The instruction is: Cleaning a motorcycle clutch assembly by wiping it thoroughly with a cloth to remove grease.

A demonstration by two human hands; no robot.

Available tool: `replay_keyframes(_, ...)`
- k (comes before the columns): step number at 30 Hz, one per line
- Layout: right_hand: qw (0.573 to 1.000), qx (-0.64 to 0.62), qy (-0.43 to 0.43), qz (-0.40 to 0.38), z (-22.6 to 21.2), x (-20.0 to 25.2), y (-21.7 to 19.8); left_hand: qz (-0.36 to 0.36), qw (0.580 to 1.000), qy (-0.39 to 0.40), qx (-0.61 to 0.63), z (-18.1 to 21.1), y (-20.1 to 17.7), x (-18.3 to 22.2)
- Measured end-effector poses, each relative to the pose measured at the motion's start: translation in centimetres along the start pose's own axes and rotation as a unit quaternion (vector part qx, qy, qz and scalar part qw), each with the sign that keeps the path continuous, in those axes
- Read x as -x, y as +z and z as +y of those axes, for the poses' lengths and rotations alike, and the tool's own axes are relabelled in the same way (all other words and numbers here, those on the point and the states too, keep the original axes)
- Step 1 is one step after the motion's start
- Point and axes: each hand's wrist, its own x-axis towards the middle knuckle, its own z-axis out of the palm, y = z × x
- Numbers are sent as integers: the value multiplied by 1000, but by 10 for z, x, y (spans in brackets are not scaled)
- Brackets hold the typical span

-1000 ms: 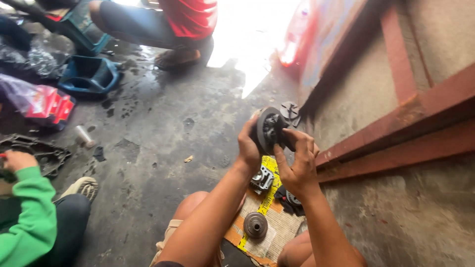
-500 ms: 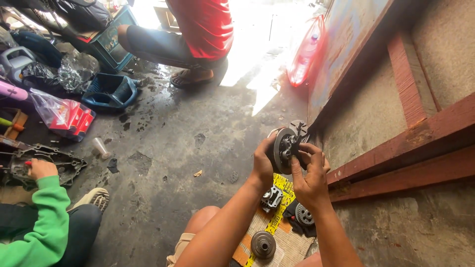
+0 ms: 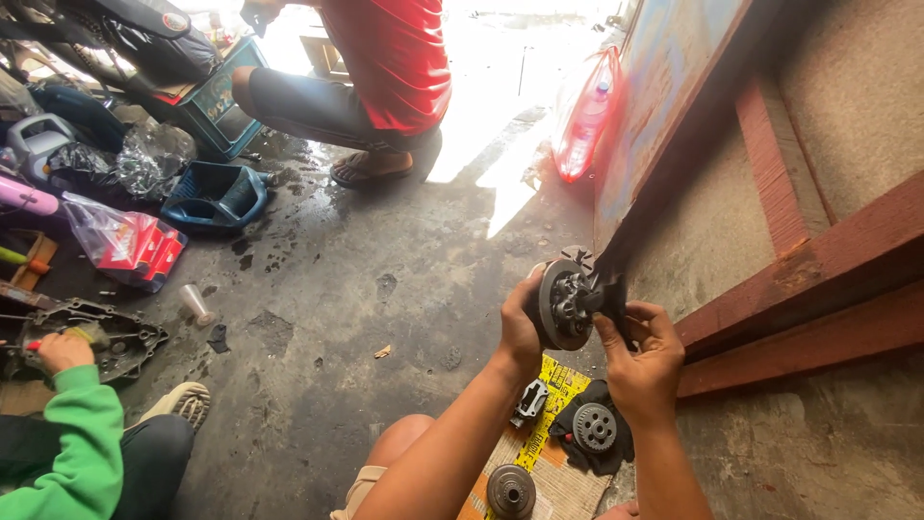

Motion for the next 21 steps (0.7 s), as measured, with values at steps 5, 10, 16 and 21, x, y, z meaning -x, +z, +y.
replay_keyframes(5,991,66,-37,112,24,-5,-18,17,999,-17,34,-38,-19,-25)
replay_keyframes(10,969,85,-93,214,41,-4,-28,-1,997,-19,72,-56,-11,-26)
replay_keyframes(16,964,86,-83,239,39,-2,-30,-10,996,-25,81,-48,20,-8)
replay_keyframes(21,981,84,-63,162,31,3,-29,-26,999,-5,44,-40,34,7)
